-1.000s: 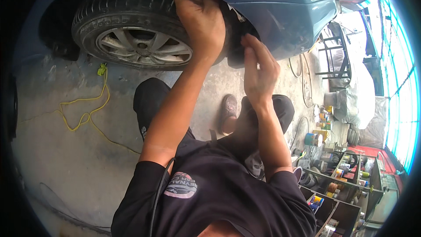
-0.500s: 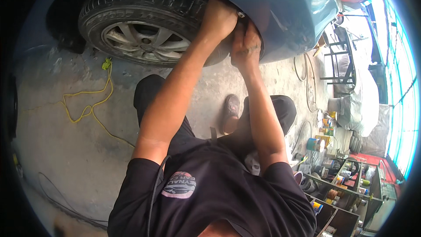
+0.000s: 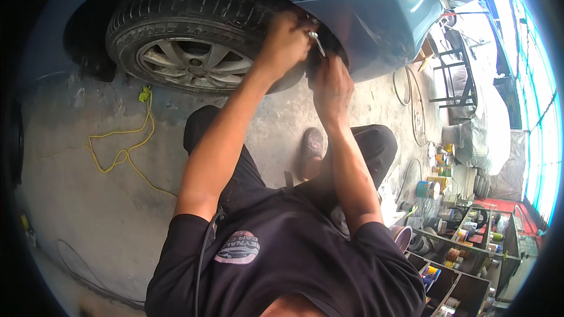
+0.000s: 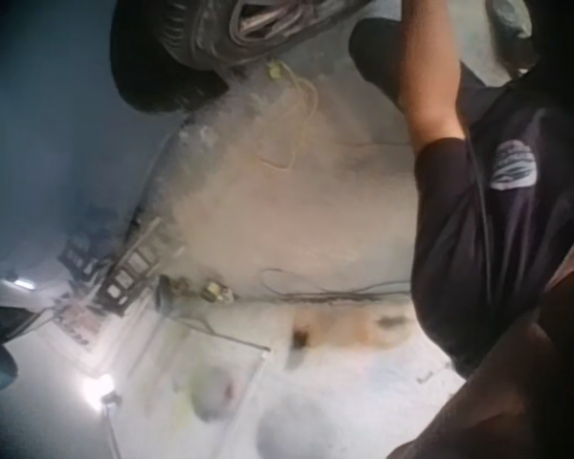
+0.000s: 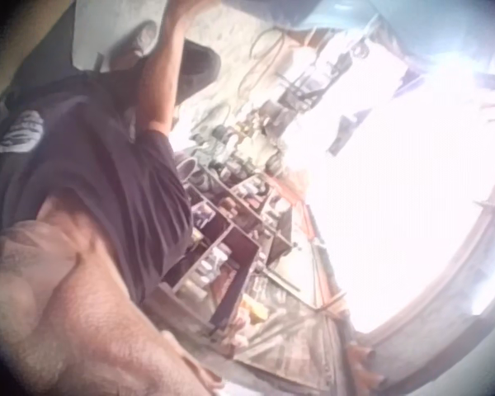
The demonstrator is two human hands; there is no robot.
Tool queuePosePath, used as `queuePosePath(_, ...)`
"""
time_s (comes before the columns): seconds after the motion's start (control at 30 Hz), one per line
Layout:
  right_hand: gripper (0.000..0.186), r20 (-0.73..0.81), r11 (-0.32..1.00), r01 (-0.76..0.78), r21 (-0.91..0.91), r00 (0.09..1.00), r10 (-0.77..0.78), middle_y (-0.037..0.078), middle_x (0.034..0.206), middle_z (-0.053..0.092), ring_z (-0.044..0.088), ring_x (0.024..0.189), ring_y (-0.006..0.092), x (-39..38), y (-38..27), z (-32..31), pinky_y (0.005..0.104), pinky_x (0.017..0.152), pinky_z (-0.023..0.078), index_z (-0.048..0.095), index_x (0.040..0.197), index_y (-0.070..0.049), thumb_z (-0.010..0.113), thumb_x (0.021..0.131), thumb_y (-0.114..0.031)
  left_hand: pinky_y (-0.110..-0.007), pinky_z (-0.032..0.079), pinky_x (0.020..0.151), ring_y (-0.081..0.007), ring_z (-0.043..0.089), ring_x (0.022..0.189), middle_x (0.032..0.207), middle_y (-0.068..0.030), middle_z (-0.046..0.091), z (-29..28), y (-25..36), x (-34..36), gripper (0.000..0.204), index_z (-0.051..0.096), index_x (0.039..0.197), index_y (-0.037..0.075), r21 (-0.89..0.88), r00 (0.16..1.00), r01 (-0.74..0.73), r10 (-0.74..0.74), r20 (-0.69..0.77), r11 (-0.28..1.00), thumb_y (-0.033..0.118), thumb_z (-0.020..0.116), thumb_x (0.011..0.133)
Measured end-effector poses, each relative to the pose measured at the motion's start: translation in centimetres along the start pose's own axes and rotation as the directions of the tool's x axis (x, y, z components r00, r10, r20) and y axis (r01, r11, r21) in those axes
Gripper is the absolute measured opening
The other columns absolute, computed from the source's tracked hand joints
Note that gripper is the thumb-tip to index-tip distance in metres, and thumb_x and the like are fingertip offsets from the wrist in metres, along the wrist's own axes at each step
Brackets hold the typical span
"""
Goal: The person uses a wrench to loosen and tighten bolts on a blue car's front bumper and within the front wheel well.
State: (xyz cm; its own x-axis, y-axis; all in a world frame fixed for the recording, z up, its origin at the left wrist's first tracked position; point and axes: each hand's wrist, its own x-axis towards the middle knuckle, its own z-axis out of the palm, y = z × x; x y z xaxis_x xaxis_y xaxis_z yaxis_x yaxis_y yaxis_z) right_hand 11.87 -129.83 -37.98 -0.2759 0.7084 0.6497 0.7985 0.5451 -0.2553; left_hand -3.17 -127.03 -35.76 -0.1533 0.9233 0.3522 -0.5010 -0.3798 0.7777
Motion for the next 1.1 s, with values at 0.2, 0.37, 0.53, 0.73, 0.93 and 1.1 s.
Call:
queuePosePath(0.2, 0.027, -0.043, 0.989, 0.06, -0.139, 0.997, -0.067, 0.02, 0.092, 0.07, 0.07, 0.076, 0.0327, -0.5, 0.1, -2.8, 0.0399, 0.068, 0.054, 0.068, 0.118, 0.0, 0.066, 0.091, 0.0, -0.023, 0.025, 0.042, -0.0024, 0.032, 0.049, 0.066, 0.0045, 0.043, 2.6, 0.5, -3.1, 0.009, 0.058, 0.105, 0.004, -0.38, 0.969, 0.141, -0.207, -0.138, 0.914, 0.005, 0.05, 0.101)
queuePosePath(0.37, 0.028, -0.054, 0.957, 0.182, -0.227, 0.979, -0.199, 0.013, 0.099, 0.074, 0.073, 0.086, 0.0272, 0.2, -0.4, -4.2, 0.0363, 0.073, 0.058, 0.072, 0.113, -0.004, 0.072, 0.085, 0.0, -0.023, 0.023, 0.043, -0.0026, 0.029, 0.049, 0.065, 0.006, 0.04, 2.4, 1.1, -5.2, 0.01, 0.059, 0.106, 0.004, -0.524, 0.971, -0.024, -0.106, -0.216, 0.852, 0.013, 0.056, 0.105)
queuePosePath(0.53, 0.026, -0.09, 0.966, 0.151, -0.209, 0.981, -0.173, 0.013, 0.097, 0.074, 0.073, 0.085, 0.0279, 0.3, -0.8, -4.4, 0.0364, 0.074, 0.058, 0.073, 0.111, -0.003, 0.072, 0.085, 0.0, -0.022, 0.022, 0.043, -0.0016, 0.029, 0.049, 0.063, 0.0075, 0.039, 2.8, 0.7, -4.5, 0.009, 0.063, 0.104, 0.004, -0.493, 0.964, -0.01, -0.123, -0.237, 0.87, 0.014, 0.061, 0.103)
queuePosePath(0.73, 0.023, -0.086, 0.974, 0.136, -0.179, 0.984, -0.154, 0.014, 0.096, 0.074, 0.073, 0.082, 0.0282, 0.4, -0.2, -4.6, 0.0361, 0.071, 0.058, 0.073, 0.109, -0.003, 0.072, 0.086, -0.001, -0.021, 0.021, 0.044, 0.0002, 0.029, 0.05, 0.063, 0.0088, 0.039, 2.6, 0.8, -4.2, 0.011, 0.067, 0.105, 0.003, -0.407, 0.966, -0.035, -0.074, -0.248, 0.913, 0.014, 0.063, 0.102)
queuePosePath(0.93, 0.022, -0.116, 0.996, 0.083, -0.036, 0.989, -0.086, 0.015, 0.09, 0.073, 0.073, 0.077, 0.0248, -0.1, -0.9, -5.6, 0.033, 0.068, 0.057, 0.072, 0.107, -0.002, 0.071, 0.085, 0.004, -0.021, 0.021, 0.044, 0.0005, 0.029, 0.05, 0.063, 0.0093, 0.039, 1.9, 1.5, -3.7, 0.01, 0.067, 0.105, 0.002, -0.406, 0.976, 0.043, -0.126, -0.18, 0.913, 0.011, 0.063, 0.101)
queuePosePath(1.1, 0.022, -0.129, 0.993, 0.089, -0.071, 0.987, -0.098, 0.015, 0.085, 0.072, 0.072, 0.073, 0.0228, -1.5, -2.7, -8.5, 0.0308, 0.064, 0.055, 0.07, 0.105, 0.001, 0.07, 0.084, 0.007, -0.021, 0.02, 0.043, 0.0006, 0.029, 0.049, 0.064, 0.0091, 0.04, 1.8, 1.7, -3.7, 0.009, 0.067, 0.103, 0.002, -0.453, 0.972, 0.085, -0.173, -0.157, 0.887, 0.009, 0.063, 0.1)
